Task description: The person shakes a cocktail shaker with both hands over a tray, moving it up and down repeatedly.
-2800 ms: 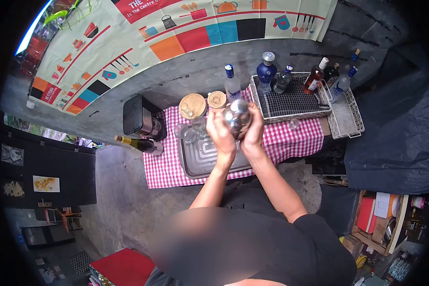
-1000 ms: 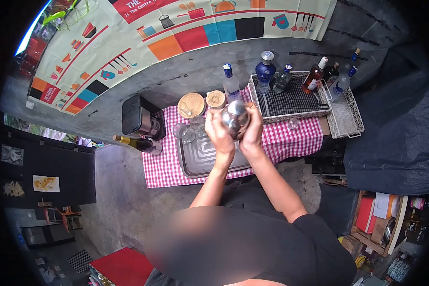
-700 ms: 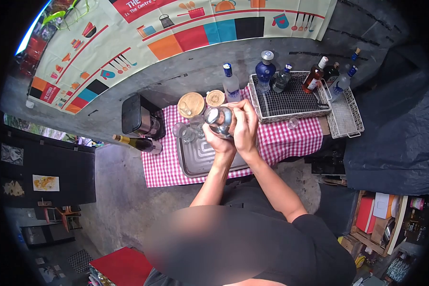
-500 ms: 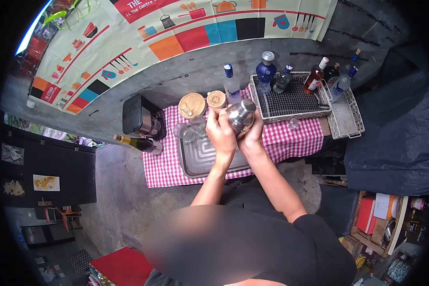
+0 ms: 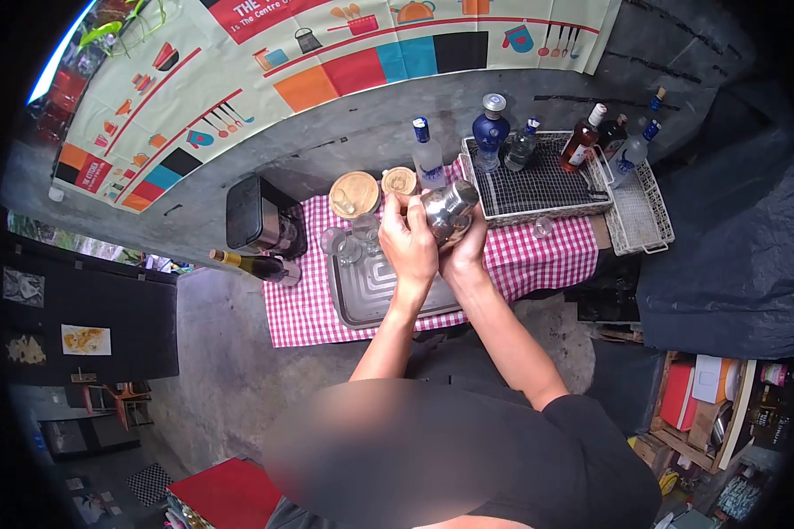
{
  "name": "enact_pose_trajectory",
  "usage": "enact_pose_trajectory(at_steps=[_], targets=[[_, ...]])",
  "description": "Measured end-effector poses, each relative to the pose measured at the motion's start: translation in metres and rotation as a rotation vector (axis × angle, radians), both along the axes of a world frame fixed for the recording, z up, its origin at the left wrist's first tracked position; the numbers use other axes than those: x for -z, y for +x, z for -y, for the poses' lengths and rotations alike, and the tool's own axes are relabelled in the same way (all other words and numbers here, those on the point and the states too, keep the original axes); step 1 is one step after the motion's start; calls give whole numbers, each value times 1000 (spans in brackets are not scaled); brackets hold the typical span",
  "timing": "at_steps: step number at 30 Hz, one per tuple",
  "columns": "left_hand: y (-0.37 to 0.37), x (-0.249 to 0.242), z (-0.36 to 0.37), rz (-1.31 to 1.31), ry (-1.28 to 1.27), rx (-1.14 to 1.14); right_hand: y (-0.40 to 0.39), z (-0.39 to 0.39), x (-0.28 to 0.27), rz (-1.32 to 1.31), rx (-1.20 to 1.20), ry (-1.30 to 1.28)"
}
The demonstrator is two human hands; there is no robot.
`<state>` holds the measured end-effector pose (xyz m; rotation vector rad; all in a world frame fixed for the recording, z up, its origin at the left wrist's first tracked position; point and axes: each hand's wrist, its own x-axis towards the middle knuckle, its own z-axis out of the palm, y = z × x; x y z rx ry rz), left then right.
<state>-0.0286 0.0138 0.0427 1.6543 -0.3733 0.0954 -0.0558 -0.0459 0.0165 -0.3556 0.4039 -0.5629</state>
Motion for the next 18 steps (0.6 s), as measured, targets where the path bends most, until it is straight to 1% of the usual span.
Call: enact_pose_trajectory(at_steps=[1,3,4,5,6,7,8,9,10,11,12,13,14,15,16,17,18], targets=[[2,3,0,12,-36,16,0,-1,0,0,14,2],[4,11,-1,24,-70,34,3,2,-1,-79,162,-443],[4,17,-1,-183,-361,113,0,1,-15,-116,204,-700],[3,23,-1,-393,-652,191,-3,-4,-26,-143,176,-797],[2,28,-2,-604,-941,267,-1,-7,-25,-163,252,-951],[3,29,-1,-558,-904,283,1,-9,-25,-179,330,-1105],[7,37,1,-512,-869,219,-1,-9,-27,-157,272,-983],[12,43,2,-466,-834,153,0,-4,-17,-119,179,-815],[11,31,1,-85,-412,14,4,0,-9,-106,159,-600],[8,19,0,-42,-336,42,7,3,0,-94,136,-384],[3,5,0,9,-219,26,4,2,4,-4,19,-162],[1,-3,1,60,-104,11,3,0,9,52,-7,-95],[4,3,0,61,-106,9,4,0,13,36,50,-135],[10,15,-3,-4,-194,57,4,-3,5,21,107,-173],[13,18,-4,-70,-281,105,1,-3,-9,-72,182,-480],[11,21,-4,-72,-281,106,-4,-4,-23,-168,255,-786],[5,18,-3,-355,-639,194,-6,-8,-30,-163,230,-880]])
